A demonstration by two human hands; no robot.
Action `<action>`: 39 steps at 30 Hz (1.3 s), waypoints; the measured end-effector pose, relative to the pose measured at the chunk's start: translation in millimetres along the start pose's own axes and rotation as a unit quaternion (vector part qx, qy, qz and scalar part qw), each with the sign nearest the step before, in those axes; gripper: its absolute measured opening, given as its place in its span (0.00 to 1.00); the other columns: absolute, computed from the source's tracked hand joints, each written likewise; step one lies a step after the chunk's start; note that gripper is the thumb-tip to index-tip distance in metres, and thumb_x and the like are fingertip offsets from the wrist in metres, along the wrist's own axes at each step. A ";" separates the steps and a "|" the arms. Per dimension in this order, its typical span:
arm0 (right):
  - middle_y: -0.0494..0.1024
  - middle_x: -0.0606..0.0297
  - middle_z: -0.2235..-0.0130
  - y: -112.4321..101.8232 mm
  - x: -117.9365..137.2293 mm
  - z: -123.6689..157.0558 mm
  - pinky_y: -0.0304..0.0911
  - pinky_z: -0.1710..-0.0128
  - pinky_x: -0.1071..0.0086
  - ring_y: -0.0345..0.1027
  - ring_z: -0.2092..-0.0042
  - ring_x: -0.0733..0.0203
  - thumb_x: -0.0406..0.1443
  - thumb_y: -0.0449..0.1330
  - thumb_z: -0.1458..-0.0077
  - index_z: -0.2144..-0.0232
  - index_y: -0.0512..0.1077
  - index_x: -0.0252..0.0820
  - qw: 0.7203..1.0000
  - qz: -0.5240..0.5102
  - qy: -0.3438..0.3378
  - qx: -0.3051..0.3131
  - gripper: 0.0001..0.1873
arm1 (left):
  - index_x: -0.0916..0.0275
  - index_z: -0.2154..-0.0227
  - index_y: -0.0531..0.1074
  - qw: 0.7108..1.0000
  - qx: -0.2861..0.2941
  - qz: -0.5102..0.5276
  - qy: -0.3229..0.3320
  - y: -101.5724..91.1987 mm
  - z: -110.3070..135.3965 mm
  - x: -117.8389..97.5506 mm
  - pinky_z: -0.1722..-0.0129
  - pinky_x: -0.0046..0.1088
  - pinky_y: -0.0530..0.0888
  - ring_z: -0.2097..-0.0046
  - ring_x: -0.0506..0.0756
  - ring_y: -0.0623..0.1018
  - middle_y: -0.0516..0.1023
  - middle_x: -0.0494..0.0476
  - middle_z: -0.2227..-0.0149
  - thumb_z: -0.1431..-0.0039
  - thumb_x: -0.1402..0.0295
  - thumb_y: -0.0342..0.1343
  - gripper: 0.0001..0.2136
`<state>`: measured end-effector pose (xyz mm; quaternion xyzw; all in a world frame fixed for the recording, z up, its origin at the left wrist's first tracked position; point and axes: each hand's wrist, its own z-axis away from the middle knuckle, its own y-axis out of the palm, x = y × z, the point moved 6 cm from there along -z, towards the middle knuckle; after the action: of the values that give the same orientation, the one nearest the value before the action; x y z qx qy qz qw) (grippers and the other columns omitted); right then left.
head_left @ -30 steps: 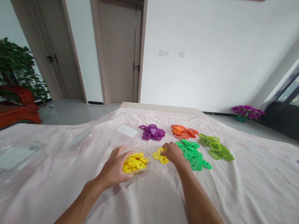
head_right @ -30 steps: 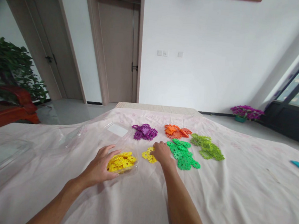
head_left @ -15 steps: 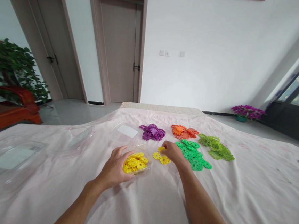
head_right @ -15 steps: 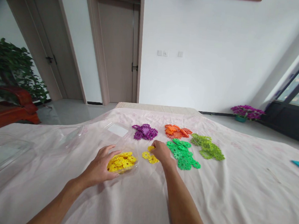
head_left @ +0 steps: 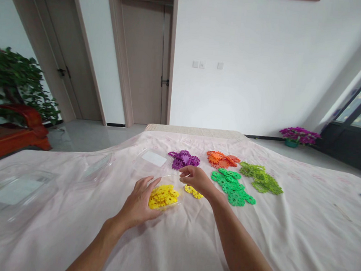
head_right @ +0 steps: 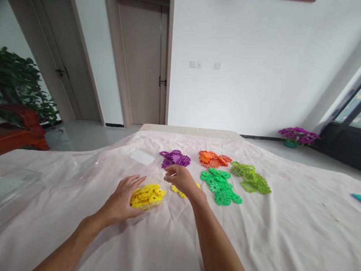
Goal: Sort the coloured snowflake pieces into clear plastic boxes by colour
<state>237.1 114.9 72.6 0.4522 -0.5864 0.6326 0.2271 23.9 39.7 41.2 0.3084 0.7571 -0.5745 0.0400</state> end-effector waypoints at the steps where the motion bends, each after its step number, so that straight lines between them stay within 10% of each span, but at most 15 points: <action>1: 0.80 0.62 0.60 -7.9 -6.2 -0.2 0.64 0.63 0.71 0.73 0.61 0.61 0.34 0.63 0.52 0.56 0.75 0.41 0.997 0.070 0.003 -0.014 0.18 | 0.56 0.37 0.57 1.000 -0.002 0.000 0.001 0.0 0.0 0.0 0.37 0.46 0.60 0.35 0.66 0.58 0.59 0.64 0.37 0.54 0.50 0.64 0.42; 7: 0.77 0.60 0.52 -46.0 -48.5 4.2 0.60 0.59 0.68 0.70 0.51 0.52 0.38 0.68 0.56 0.52 0.74 0.46 0.923 0.368 0.107 0.011 0.25 | 0.54 0.38 0.61 1.000 -0.010 -0.002 0.012 0.5 -0.1 0.4 0.37 0.47 0.61 0.36 0.66 0.59 0.60 0.63 0.38 0.56 0.53 0.65 0.40; 21: 0.79 0.61 0.57 -30.9 -66.9 8.6 0.55 0.69 0.71 0.71 0.56 0.52 0.36 0.70 0.64 0.62 0.77 0.44 0.895 0.410 0.138 0.106 0.21 | 0.52 0.41 0.65 1.000 0.003 0.003 -0.004 0.9 1.6 2.2 0.39 0.46 0.63 0.35 0.67 0.58 0.59 0.60 0.36 0.60 0.59 0.67 0.38; 31: 0.74 0.69 0.72 -37.9 -14.9 1.3 0.51 0.73 0.74 0.64 0.70 0.66 0.35 0.64 0.54 0.71 0.73 0.40 0.979 0.203 -0.014 -0.022 0.05 | 0.55 0.41 0.66 1.000 -0.003 0.004 -0.003 -1.4 1.0 -1.0 0.37 0.47 0.61 0.35 0.67 0.59 0.59 0.63 0.37 0.56 0.51 0.65 0.37; 39: 0.76 0.68 0.71 3.8 44.4 20.6 0.57 0.69 0.75 0.66 0.69 0.66 0.24 0.56 0.58 0.71 0.76 0.40 0.965 0.182 -0.169 0.085 0.13 | 0.54 0.42 0.66 1.000 0.009 0.003 -0.015 0.1 1.6 0.3 0.37 0.46 0.61 0.35 0.67 0.57 0.57 0.63 0.36 0.57 0.55 0.66 0.36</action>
<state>218.7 83.8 105.7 0.4558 -0.6329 0.6248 -0.0339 23.2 38.5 40.5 0.3019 0.7502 -0.5861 0.0503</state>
